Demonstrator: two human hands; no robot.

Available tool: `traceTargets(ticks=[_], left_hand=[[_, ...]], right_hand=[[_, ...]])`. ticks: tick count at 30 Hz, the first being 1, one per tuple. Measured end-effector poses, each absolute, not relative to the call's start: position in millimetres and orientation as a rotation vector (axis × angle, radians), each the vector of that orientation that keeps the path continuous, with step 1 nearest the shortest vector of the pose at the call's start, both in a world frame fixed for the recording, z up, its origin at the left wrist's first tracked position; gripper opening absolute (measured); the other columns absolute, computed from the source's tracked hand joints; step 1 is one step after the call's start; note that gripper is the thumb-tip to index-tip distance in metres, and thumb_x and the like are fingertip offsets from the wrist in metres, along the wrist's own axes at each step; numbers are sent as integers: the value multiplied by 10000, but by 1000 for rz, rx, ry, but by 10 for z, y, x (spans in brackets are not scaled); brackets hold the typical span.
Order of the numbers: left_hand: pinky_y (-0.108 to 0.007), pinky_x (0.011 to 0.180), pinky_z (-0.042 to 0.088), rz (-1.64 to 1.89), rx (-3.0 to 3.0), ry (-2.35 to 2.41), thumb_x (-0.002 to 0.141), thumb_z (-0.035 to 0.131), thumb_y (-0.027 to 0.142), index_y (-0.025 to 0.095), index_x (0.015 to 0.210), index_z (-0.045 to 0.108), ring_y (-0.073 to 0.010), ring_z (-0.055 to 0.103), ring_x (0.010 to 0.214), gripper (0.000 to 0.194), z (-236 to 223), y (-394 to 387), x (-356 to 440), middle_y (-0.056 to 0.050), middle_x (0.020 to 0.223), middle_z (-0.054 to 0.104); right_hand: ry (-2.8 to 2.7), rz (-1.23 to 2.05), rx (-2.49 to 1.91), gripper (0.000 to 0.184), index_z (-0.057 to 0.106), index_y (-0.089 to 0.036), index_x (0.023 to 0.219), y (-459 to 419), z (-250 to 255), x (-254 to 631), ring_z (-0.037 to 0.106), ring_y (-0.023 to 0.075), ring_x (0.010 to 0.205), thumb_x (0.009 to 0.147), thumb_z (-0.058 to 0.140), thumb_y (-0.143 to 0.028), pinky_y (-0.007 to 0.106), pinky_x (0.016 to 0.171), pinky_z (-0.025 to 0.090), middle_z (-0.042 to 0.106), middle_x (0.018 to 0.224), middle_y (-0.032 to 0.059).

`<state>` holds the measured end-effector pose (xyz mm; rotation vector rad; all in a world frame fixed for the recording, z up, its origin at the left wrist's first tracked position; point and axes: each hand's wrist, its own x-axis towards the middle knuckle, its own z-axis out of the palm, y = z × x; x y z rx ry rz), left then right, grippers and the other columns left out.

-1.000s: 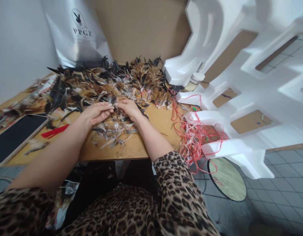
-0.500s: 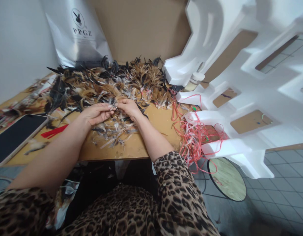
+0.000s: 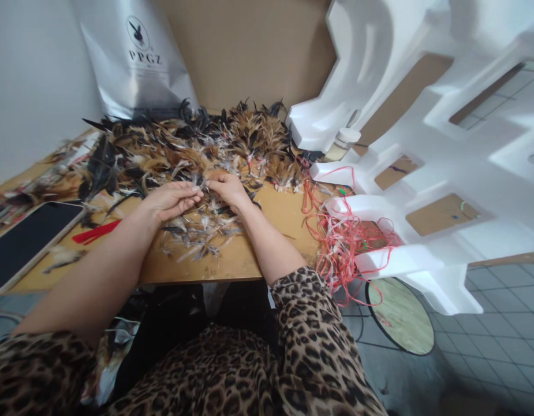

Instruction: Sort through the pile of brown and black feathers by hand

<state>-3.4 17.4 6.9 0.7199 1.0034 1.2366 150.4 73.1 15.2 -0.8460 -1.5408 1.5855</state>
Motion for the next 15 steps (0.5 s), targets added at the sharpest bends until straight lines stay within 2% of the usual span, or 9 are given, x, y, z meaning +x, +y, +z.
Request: traceTargets(ticks=[7,15], left_hand=[[-134,511,502,1251,763,1090,703,653,27,54,689,664,-86,627,530,32,68,155,-4,-93,648,677],[-132,514,495,1281,776,1080,707,660,51,52,691,667,-80,622,541,17,59,167,-14,-94,667,679]], right_hand=[[-1495,1600,-870,277,470,-159,577,714,125,1466,308,25,336,630,681,-330,175,368,200,420,377,-86],[-1412,1812,-799,307,478,-156,614,751,102,1479,282,20,350,628,733,-326,161,363,149,426,400,-83]])
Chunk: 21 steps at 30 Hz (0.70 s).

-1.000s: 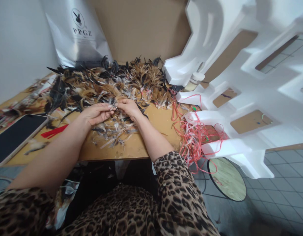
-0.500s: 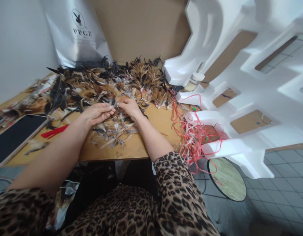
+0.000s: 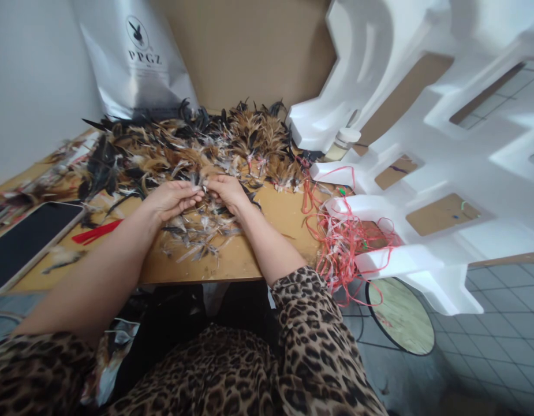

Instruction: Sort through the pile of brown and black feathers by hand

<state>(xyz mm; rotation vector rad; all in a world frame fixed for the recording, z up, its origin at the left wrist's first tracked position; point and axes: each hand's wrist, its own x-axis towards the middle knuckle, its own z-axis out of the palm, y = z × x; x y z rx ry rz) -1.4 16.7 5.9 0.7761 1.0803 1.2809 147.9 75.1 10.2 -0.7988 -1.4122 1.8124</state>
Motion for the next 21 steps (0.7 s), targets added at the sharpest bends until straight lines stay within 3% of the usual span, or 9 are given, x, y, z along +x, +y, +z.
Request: traceTargets(ticks=[8,12,15,21], left_hand=[[-114,485,488,1289,661,992,758,588,17,40,748,677,-93,654,589,92,84,178,-33,-115,740,699],[-118,487,497,1252,658,958,766,578,12,33,767,677,-104,666,602,102,89,167,-17,-134,779,708],[-113,472,488,1243,653,954,778,563,11,28,781,679,-99,659,579,117,96,162,-2,-122,737,702],[-111,465,476,1255,669,944,776,558,5,40,728,673,-74,618,512,129,93,163,2,-86,628,667]], right_hand=[[-1337,1736,-803,289,576,-151,711,725,109,1441,335,28,385,592,763,-336,162,376,204,481,444,-76],[-1248,1698,-789,293,580,-153,710,678,122,1396,448,42,457,571,771,-326,168,445,322,557,528,-59],[-1235,1686,-766,308,586,-152,718,644,116,1365,517,54,538,559,776,-334,185,541,408,595,597,-49],[-1275,1644,-759,299,591,-149,701,593,112,1336,491,47,535,560,765,-348,183,551,410,578,577,-59]])
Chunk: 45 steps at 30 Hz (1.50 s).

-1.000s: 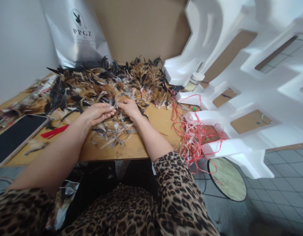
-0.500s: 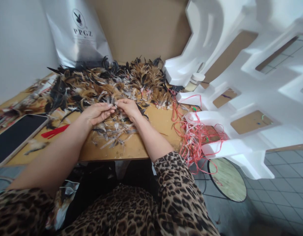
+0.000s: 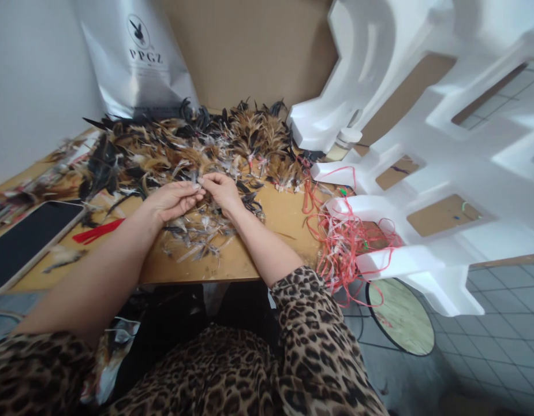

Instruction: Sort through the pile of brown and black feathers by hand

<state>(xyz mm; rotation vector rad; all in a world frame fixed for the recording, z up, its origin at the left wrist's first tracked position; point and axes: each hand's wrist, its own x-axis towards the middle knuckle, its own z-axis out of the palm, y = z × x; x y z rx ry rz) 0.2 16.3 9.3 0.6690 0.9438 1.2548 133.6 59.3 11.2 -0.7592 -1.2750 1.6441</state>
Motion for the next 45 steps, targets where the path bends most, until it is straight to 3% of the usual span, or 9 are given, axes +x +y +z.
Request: traceTargets(ticks=[8,12,20,24,30,37,45], left_hand=[[-113,466,462,1279,711,1000,726,646,40,56,692,659,-62,593,499,40,92,149,20,-71,620,655],[-118,474,468,1345,678,1003,715,664,58,64,721,654,-74,621,539,13,82,167,1,-74,664,673],[-164,575,517,1366,626,992,696,688,92,90,735,652,-82,640,602,53,55,177,-23,-66,729,697],[-184,620,528,1310,644,1003,665,718,111,97,749,666,-95,652,651,101,33,173,-13,-67,755,700],[-197,648,527,1298,691,1075,595,782,165,102,695,658,-91,638,617,172,10,170,-12,-40,670,671],[-158,588,486,1371,852,1199,602,788,273,108,733,675,-100,651,622,239,21,174,7,-66,667,687],[-158,529,471,1293,972,1186,607,773,270,98,718,697,-86,622,551,217,36,154,58,-85,698,704]], right_hand=[[-1319,1579,-782,245,571,-149,707,608,67,1330,454,42,512,624,707,-336,182,532,381,551,577,-56],[-1425,1430,-800,249,580,-155,776,644,32,1342,497,63,602,663,670,-357,194,599,408,587,681,-29],[-2123,630,-784,173,588,-178,901,574,82,1461,520,145,827,772,573,-293,264,777,392,594,899,36],[-2225,438,-806,161,581,-175,902,563,96,1489,512,152,813,801,542,-294,262,751,374,589,867,38],[-2178,522,-854,166,587,-175,828,604,66,1494,504,131,729,780,564,-332,246,694,368,583,781,16],[-1812,1244,-817,247,614,-146,844,704,63,1485,520,88,652,708,624,-351,222,675,412,613,746,-2],[-1521,1467,-808,279,577,-144,649,653,94,1460,430,46,536,628,711,-387,182,535,328,537,577,-56]])
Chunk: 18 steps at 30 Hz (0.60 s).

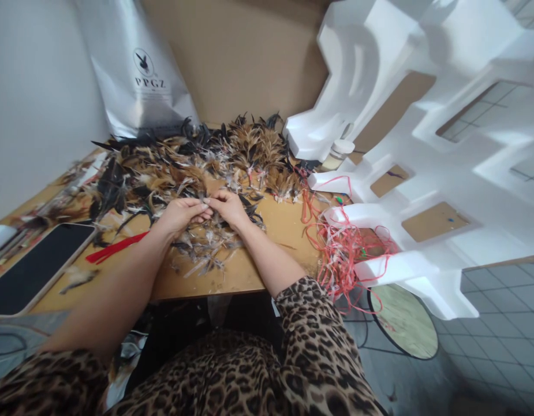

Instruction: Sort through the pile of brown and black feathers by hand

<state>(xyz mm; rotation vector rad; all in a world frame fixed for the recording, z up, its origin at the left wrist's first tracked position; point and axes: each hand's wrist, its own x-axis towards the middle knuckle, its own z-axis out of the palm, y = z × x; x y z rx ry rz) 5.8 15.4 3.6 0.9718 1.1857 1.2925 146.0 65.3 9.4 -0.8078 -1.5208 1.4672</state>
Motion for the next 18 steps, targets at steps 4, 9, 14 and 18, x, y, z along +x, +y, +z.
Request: traceTargets(ticks=[4,9,14,18], left_hand=[[-155,539,472,1257,902,1087,597,780,239,93,705,695,-73,604,536,200,72,125,50,-80,670,694],[-154,492,443,1143,921,1054,593,784,241,91,640,679,-75,589,513,189,85,98,16,-96,661,690],[-171,488,448,1134,1003,1157,600,779,272,103,646,679,-96,611,524,202,67,119,4,-113,702,708],[-187,510,470,1191,1041,1235,601,774,278,107,667,679,-122,643,567,207,45,143,35,-111,720,712]], right_hand=[[-1363,1690,-771,330,558,-152,648,660,74,1446,486,56,533,561,764,-395,193,556,385,561,573,-59],[-1286,1995,-683,399,524,-155,638,688,75,1478,539,83,523,492,812,-389,236,574,440,585,561,-50],[-1421,1839,-759,343,573,-141,639,692,91,1509,477,51,493,535,792,-385,192,533,377,545,520,-61],[-1475,1625,-828,311,579,-139,627,660,91,1476,444,42,497,566,766,-379,184,534,350,531,521,-69]])
